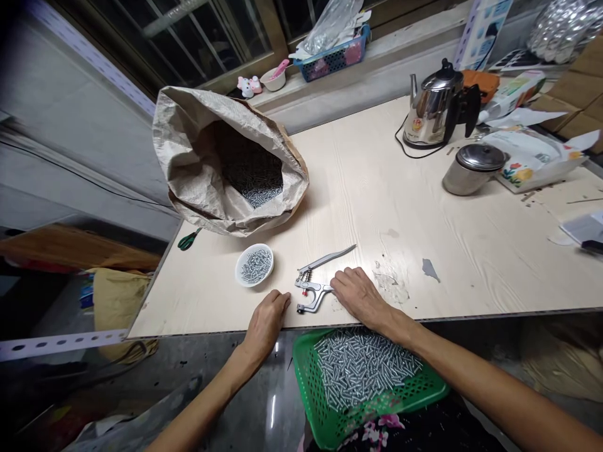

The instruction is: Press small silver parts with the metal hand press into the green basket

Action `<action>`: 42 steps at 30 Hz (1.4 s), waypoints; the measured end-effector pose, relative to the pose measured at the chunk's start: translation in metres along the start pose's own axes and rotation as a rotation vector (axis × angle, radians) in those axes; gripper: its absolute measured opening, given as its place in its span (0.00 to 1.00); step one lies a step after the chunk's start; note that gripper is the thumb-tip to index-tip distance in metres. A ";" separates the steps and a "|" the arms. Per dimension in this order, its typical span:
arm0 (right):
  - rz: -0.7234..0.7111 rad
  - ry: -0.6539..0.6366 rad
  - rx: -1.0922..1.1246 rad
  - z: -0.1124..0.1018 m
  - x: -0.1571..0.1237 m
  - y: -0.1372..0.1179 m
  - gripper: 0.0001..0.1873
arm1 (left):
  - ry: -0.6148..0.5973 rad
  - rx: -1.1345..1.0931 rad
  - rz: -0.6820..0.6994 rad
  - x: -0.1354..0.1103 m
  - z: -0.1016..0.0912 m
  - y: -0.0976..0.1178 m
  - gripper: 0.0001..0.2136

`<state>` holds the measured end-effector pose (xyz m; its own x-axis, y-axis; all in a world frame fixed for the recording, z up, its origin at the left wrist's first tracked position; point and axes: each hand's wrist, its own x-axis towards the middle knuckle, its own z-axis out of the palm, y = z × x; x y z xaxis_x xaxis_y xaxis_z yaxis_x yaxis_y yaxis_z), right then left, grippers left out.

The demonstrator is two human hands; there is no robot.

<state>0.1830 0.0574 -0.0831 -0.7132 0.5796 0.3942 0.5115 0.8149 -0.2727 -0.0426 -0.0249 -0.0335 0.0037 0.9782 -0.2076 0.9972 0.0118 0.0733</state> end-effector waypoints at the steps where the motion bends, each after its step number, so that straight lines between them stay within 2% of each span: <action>1: -0.002 -0.001 -0.003 -0.001 0.000 0.000 0.09 | 0.021 0.009 0.008 -0.001 0.003 0.000 0.12; 6: -0.046 -0.010 -0.046 -0.007 0.000 -0.003 0.12 | 0.098 -0.036 -0.007 -0.002 0.008 -0.001 0.13; 11: -0.045 -0.009 -0.067 -0.010 0.001 -0.004 0.14 | 0.051 0.057 -0.088 -0.008 0.000 0.004 0.13; 13: -0.039 -0.015 -0.067 -0.011 0.001 -0.004 0.14 | 0.063 -0.017 -0.112 -0.010 -0.002 0.005 0.14; 16: -0.045 -0.013 -0.075 -0.014 0.002 -0.006 0.16 | 0.129 -0.392 -0.150 -0.008 -0.002 0.005 0.11; 18: -0.061 0.001 -0.091 -0.017 0.002 -0.007 0.16 | 0.109 -0.761 -0.267 -0.006 -0.001 0.006 0.12; 20: -0.076 0.016 -0.119 -0.018 0.002 -0.008 0.16 | 0.049 -1.064 -0.408 -0.004 -0.001 0.010 0.16; 23: -0.081 0.026 -0.159 -0.019 0.002 -0.009 0.15 | 0.011 -1.257 -0.509 -0.001 -0.003 0.018 0.20; 29: -0.095 0.024 -0.163 -0.019 0.002 -0.008 0.15 | 0.001 -1.268 -0.571 0.001 -0.005 0.030 0.21; 37: -0.083 -0.038 -0.136 -0.018 0.002 -0.008 0.16 | -0.052 -1.166 -0.540 -0.001 -0.001 0.026 0.20; 42: -0.094 -0.069 -0.126 -0.016 0.002 -0.007 0.15 | -0.154 -0.951 -0.458 0.003 -0.008 0.021 0.14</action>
<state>0.1857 0.0533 -0.0662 -0.7894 0.5039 0.3506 0.4944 0.8604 -0.1235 -0.0219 -0.0197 -0.0251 -0.2811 0.8039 -0.5241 0.4387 0.5934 0.6749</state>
